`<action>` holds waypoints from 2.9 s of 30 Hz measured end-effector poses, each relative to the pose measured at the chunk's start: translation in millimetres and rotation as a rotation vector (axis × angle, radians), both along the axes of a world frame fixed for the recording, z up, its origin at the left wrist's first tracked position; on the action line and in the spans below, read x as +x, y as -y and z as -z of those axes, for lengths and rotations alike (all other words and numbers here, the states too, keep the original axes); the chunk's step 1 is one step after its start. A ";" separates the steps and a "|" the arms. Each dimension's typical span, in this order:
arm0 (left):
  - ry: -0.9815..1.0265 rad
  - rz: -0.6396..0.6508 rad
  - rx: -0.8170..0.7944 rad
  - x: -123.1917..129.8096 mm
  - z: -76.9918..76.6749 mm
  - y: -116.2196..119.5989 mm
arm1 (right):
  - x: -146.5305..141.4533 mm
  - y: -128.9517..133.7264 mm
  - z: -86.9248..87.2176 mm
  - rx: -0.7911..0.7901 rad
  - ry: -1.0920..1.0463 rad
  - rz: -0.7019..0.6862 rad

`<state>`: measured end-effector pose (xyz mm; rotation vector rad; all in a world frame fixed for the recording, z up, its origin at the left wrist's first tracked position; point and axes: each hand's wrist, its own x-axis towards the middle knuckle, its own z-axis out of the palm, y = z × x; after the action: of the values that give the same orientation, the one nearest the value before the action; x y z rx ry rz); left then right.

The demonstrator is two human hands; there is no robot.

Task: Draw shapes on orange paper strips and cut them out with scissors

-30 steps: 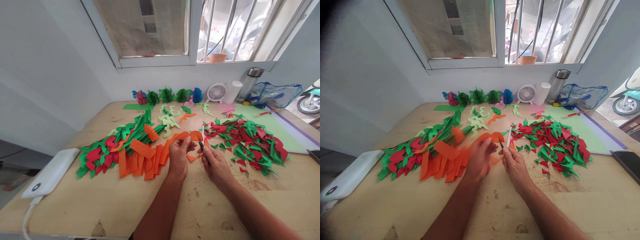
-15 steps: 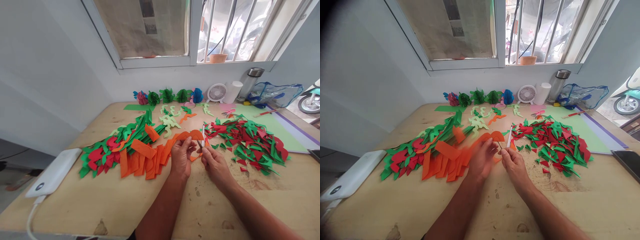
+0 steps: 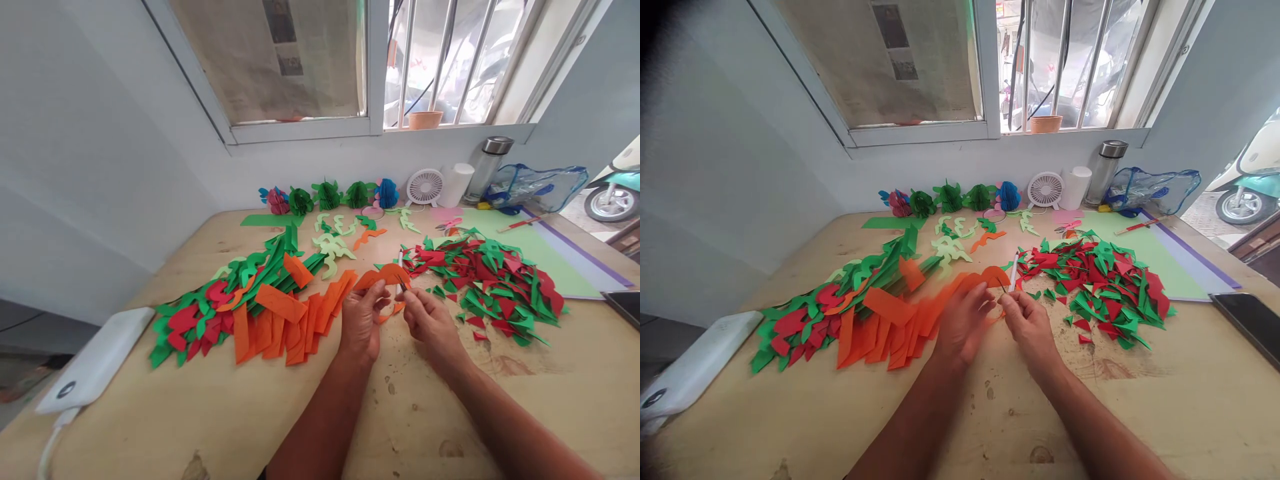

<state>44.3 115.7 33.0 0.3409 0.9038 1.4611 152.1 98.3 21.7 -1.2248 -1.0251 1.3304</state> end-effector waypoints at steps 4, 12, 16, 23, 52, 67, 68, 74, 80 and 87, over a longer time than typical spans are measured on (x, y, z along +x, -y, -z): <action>0.105 -0.068 0.012 -2.2 -2.0 -1.8 | 1.2 -0.7 2.9 0.009 0.046 0.035; 0.030 0.108 0.025 15.8 5.3 8.8 | 4.3 -4.1 5.0 0.060 -0.127 0.230; -0.018 0.107 0.022 11.7 4.1 7.1 | 7.3 -5.9 1.8 0.060 -0.183 0.244; -0.350 0.144 0.135 -5.2 1.2 0.3 | 11.0 -8.0 -2.8 0.028 -0.179 0.142; -0.336 0.039 0.147 -5.6 -2.8 -0.5 | -3.5 5.7 -3.3 -0.164 -0.196 -0.148; -0.383 0.049 0.176 -5.9 -2.3 -0.2 | -3.2 5.1 -0.7 -0.134 -0.188 -0.153; -0.385 0.048 0.177 -6.0 -2.7 -0.1 | -3.3 5.1 -0.8 -0.134 -0.182 -0.153; -0.402 0.047 0.166 -6.5 -2.4 -0.6 | -3.8 4.9 -2.7 -0.140 -0.164 -0.147; -0.402 0.042 0.181 -6.5 -1.3 -1.3 | -3.6 5.4 -1.7 -0.140 -0.158 -0.149; -0.385 0.054 0.190 -6.2 -3.8 0.0 | -3.4 5.1 -0.8 -0.142 -0.130 -0.145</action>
<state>38.1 115.6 36.9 0.8021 1.0524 1.4591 148.6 93.2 22.4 -1.1678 -0.9546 1.5975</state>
